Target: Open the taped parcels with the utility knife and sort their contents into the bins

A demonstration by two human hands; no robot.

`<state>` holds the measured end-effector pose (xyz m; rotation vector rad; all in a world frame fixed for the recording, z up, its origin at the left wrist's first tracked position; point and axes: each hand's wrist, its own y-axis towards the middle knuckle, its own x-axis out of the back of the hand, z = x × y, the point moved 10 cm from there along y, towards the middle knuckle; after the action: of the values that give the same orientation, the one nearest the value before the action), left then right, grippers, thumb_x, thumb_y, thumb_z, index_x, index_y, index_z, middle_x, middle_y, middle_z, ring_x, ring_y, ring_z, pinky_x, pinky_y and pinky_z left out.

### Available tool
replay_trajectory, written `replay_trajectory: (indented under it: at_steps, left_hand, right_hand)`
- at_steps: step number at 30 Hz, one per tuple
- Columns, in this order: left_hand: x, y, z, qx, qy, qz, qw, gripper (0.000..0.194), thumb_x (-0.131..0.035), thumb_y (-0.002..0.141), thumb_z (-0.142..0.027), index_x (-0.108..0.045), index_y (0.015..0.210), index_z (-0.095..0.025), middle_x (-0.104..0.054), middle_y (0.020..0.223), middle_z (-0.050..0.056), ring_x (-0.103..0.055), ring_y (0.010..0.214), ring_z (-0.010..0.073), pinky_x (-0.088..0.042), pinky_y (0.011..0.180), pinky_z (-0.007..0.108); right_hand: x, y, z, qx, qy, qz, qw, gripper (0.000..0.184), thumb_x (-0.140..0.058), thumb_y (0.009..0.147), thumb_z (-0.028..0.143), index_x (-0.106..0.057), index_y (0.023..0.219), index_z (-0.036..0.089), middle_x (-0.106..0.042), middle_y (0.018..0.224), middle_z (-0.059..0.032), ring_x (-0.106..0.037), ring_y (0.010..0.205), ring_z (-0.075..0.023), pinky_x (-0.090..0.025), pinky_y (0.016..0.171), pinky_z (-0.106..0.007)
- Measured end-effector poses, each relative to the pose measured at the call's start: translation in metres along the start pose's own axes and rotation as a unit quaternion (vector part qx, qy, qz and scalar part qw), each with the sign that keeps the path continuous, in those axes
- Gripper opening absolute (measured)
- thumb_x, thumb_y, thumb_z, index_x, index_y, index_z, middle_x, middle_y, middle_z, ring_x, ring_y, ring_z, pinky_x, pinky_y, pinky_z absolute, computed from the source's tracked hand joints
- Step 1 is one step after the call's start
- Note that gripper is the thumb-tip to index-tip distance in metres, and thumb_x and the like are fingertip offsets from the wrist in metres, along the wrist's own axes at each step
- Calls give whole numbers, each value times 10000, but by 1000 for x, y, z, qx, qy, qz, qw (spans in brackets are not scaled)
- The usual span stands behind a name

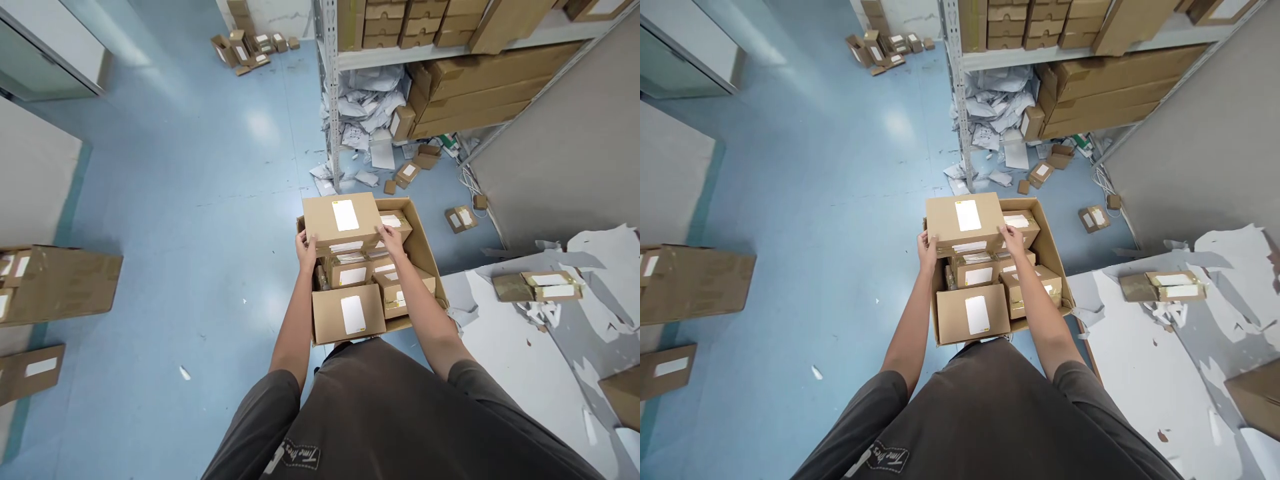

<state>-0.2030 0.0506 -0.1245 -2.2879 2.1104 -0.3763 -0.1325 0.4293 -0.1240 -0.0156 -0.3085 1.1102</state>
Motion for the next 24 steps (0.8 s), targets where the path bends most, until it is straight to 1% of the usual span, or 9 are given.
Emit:
replay_trajectory:
  at_steps: [2, 4, 7, 9, 12, 16, 18, 20, 24]
  left_hand:
    - [1, -5, 3, -5, -18, 15, 1000, 563, -625, 1026, -547, -508, 1497, -261, -632, 1511, 136, -656, 1347, 249, -540, 1171, 424]
    - [4, -13, 11, 5, -22, 29, 999, 582, -641, 1010, -530, -488, 1500, -255, -632, 1513, 145, -643, 1380, 248, -531, 1188, 429]
    - [8, -21, 25, 24, -6, 42, 999, 670, -634, 1003, -580, -422, 1545, -248, -594, 1560, 161, -597, 1453, 237, -501, 1225, 418]
    - [10, -22, 30, 25, -3, 50, 998, 734, -632, 995, -633, -384, 1567, -247, -569, 1589, 173, -580, 1477, 235, -484, 1242, 417]
    - [14, -16, 30, 19, -8, 60, 998, 794, -626, 985, -692, -350, 1589, -257, -589, 1572, 180, -599, 1462, 244, -486, 1241, 447]
    - [25, -6, 30, 10, -18, 44, 999, 809, -603, 1003, -711, -299, 1622, -287, -570, 1603, 183, -622, 1441, 240, -503, 1225, 450]
    - [27, -3, 29, 3, -30, 36, 999, 800, -629, 1006, -679, -298, 1619, -287, -551, 1622, 190, -605, 1460, 245, -496, 1230, 450]
    - [26, -2, 29, 7, -43, 34, 998, 774, -666, 1005, -621, -318, 1604, -277, -567, 1604, 195, -601, 1461, 256, -486, 1239, 469]
    - [22, 1, 28, 15, -43, 42, 998, 673, -674, 1019, -542, -388, 1561, -263, -633, 1532, 170, -637, 1411, 256, -482, 1242, 469]
  right_hand:
    - [1, -10, -6, -23, 26, -6, 999, 751, -721, 752, 824, -774, 1146, 188, -798, 1106, -127, -723, 1066, -313, -617, 945, -461]
    - [-3, -21, -13, -39, 35, -7, 999, 723, -769, 697, 806, -755, 1097, 205, -798, 1123, -122, -719, 1066, -307, -607, 968, -481]
    - [-10, -33, -17, -48, 45, -3, 998, 650, -797, 688, 772, -727, 1044, 233, -800, 1139, -109, -716, 1086, -297, -587, 1031, -504]
    - [-15, -37, -16, -45, 52, 3, 998, 607, -817, 696, 736, -719, 1032, 240, -802, 1147, -109, -713, 1118, -299, -573, 1072, -512]
    - [-22, -35, -9, -36, 46, 19, 998, 568, -835, 704, 696, -725, 1026, 240, -803, 1142, -114, -712, 1142, -311, -568, 1094, -527]
    - [-35, -25, 0, -16, 67, 35, 997, 531, -835, 728, 665, -730, 1043, 250, -805, 1171, -108, -725, 1150, -314, -568, 1104, -520]
    - [-40, -18, 3, -6, 74, 36, 997, 521, -834, 742, 644, -730, 1065, 248, -805, 1189, -108, -724, 1161, -311, -564, 1106, -511]
    - [-41, -12, 1, -4, 60, 32, 998, 505, -821, 760, 627, -729, 1077, 245, -805, 1190, -103, -719, 1157, -302, -560, 1101, -501]
    - [-32, -8, -11, -22, 23, 32, 999, 474, -825, 731, 619, -731, 1006, 246, -808, 1120, -85, -715, 1094, -295, -563, 1075, -494]
